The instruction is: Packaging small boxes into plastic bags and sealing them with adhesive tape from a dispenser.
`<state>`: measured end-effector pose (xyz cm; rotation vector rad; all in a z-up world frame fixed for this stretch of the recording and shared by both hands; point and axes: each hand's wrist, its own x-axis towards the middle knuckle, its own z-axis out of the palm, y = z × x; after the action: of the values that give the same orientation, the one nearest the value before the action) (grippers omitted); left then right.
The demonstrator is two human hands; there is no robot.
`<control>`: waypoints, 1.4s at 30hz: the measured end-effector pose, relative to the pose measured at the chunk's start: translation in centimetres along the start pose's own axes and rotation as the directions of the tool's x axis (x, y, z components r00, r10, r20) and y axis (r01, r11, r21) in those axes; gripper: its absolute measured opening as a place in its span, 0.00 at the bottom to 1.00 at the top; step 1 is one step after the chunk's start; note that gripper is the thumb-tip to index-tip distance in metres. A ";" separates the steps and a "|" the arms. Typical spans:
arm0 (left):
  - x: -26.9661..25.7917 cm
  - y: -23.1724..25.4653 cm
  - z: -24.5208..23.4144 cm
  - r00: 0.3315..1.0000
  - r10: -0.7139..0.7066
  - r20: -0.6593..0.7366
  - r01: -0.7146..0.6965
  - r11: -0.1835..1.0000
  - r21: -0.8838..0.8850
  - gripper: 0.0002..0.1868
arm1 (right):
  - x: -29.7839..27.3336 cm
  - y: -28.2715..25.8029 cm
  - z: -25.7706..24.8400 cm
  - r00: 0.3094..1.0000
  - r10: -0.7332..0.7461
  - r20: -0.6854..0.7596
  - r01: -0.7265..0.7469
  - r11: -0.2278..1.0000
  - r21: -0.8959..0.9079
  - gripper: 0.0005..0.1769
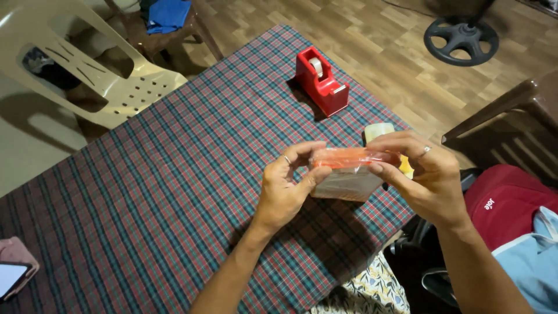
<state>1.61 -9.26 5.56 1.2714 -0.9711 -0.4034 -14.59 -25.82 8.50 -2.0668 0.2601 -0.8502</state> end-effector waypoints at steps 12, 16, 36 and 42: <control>0.8 3.6 -0.1 0.984 0.176 -0.017 -0.166 0.951 0.260 0.07 | 1.1 0.1 -0.5 0.994 -0.111 0.014 0.112 0.991 -0.078 0.26; 0.9 4.0 0.1 0.984 0.178 -0.027 -0.162 0.943 0.291 0.05 | 1.3 0.1 -0.4 0.999 0.040 -0.017 -0.043 0.976 -0.212 0.08; 2.5 3.5 0.1 0.828 0.425 0.366 -0.546 0.462 0.699 0.25 | 2.6 -1.2 -1.3 0.921 -0.351 0.170 0.389 0.820 -0.419 0.12; 2.3 3.9 0.9 0.832 0.446 0.331 -0.540 0.511 0.668 0.09 | 2.8 -1.6 -0.6 0.878 -0.398 0.264 0.474 0.794 -0.380 0.12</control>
<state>1.26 -10.31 10.04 1.6092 -1.6501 0.4562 -13.04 -26.55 11.29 -2.6708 -0.1556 -0.9390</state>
